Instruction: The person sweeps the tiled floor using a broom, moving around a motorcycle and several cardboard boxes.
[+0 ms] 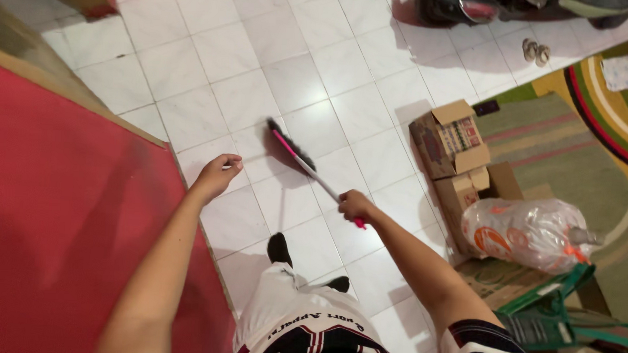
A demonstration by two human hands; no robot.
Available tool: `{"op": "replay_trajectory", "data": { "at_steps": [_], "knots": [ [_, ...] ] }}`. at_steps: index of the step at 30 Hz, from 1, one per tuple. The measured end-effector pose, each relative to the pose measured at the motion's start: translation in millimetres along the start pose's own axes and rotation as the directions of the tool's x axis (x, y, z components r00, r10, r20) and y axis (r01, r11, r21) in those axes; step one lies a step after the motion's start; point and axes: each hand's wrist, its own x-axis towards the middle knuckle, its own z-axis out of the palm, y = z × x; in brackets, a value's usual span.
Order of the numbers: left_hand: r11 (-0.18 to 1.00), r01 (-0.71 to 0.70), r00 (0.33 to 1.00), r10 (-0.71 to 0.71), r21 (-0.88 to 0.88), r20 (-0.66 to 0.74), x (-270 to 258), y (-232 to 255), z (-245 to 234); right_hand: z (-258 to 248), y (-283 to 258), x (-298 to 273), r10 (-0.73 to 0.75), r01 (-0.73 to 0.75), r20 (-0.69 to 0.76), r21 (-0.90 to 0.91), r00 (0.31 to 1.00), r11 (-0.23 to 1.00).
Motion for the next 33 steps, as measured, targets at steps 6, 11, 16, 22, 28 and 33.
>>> {"op": "replay_trajectory", "data": {
  "at_steps": [6,11,16,22,28,33],
  "knots": [
    [0.998,-0.016,0.995,0.011,-0.054,-0.096,5.2,-23.4,-49.5,30.3,-111.1,-28.9,-0.111,0.097,0.197,0.082,0.974,0.992],
    [0.996,-0.057,0.985,0.046,-0.063,-0.166,-1.5,-45.7,-66.8,57.2,-123.9,17.2,-0.083,-0.079,0.402,0.37,0.912,0.926],
    [0.985,-0.034,0.981,0.0,-0.169,-0.196,-17.7,-68.9,-80.0,106.4,-87.6,86.8,-0.002,-0.253,0.49,0.452,0.872,0.855],
    [0.98,0.048,0.957,-0.1,-0.193,-0.272,-34.9,-79.1,-89.8,39.9,-46.2,123.4,-0.052,0.096,0.343,-0.113,0.938,0.989],
    [0.966,0.131,0.938,-0.193,-0.222,-0.287,-45.0,-70.2,-58.2,-94.8,-59.4,116.8,0.163,-0.136,0.131,-0.196,0.978,0.971],
    [0.97,0.135,0.942,-0.189,-0.203,-0.276,-37.5,-54.0,-22.1,-85.4,-69.2,129.2,0.139,-0.159,-0.078,-0.425,0.987,0.891]
  ]
}}
